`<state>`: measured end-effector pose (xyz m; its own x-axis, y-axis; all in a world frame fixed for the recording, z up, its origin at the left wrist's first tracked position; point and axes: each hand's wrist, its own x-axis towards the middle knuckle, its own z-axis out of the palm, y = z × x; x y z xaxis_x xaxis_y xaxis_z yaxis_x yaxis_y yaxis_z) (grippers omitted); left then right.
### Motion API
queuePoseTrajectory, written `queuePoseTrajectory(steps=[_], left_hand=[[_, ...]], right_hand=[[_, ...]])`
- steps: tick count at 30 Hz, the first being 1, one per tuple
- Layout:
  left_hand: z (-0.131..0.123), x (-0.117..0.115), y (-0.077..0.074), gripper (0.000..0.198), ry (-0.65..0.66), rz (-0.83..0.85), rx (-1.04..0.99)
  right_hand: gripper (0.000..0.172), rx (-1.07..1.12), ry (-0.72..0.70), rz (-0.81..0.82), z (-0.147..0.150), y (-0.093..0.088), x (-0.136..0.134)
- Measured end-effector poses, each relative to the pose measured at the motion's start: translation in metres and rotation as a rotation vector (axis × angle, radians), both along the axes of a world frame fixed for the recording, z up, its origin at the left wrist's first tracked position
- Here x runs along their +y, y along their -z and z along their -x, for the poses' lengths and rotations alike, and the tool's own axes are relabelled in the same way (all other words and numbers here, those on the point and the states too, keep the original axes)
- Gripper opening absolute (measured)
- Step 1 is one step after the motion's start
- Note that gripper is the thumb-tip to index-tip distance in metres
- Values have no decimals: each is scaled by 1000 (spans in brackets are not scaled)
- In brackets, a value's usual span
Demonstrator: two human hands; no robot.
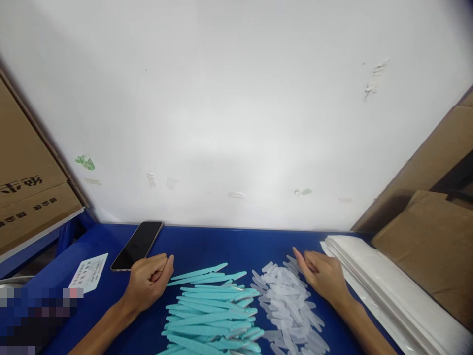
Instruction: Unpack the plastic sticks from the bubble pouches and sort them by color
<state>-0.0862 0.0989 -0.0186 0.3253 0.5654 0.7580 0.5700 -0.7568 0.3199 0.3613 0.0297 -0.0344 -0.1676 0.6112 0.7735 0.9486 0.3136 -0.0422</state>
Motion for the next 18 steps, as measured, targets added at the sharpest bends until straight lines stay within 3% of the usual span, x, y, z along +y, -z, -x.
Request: queuePoseTrajectory(steps=[12, 15, 17, 18], left_hand=[[-3, -4, -6, 51, -17, -72, 10], [0, -5, -6, 48, -84, -127, -20], [3, -5, -7, 33, -127, -174, -29], [5, -5, -6, 20, -148, -206, -34]], right_hand=[[48, -24, 42, -79, -10, -5, -6], [30, -15, 62, -95, -11, -7, -5], [11, -3, 78, -102, -11, -7, -3], [12, 16, 82, -113, -12, -7, -2]])
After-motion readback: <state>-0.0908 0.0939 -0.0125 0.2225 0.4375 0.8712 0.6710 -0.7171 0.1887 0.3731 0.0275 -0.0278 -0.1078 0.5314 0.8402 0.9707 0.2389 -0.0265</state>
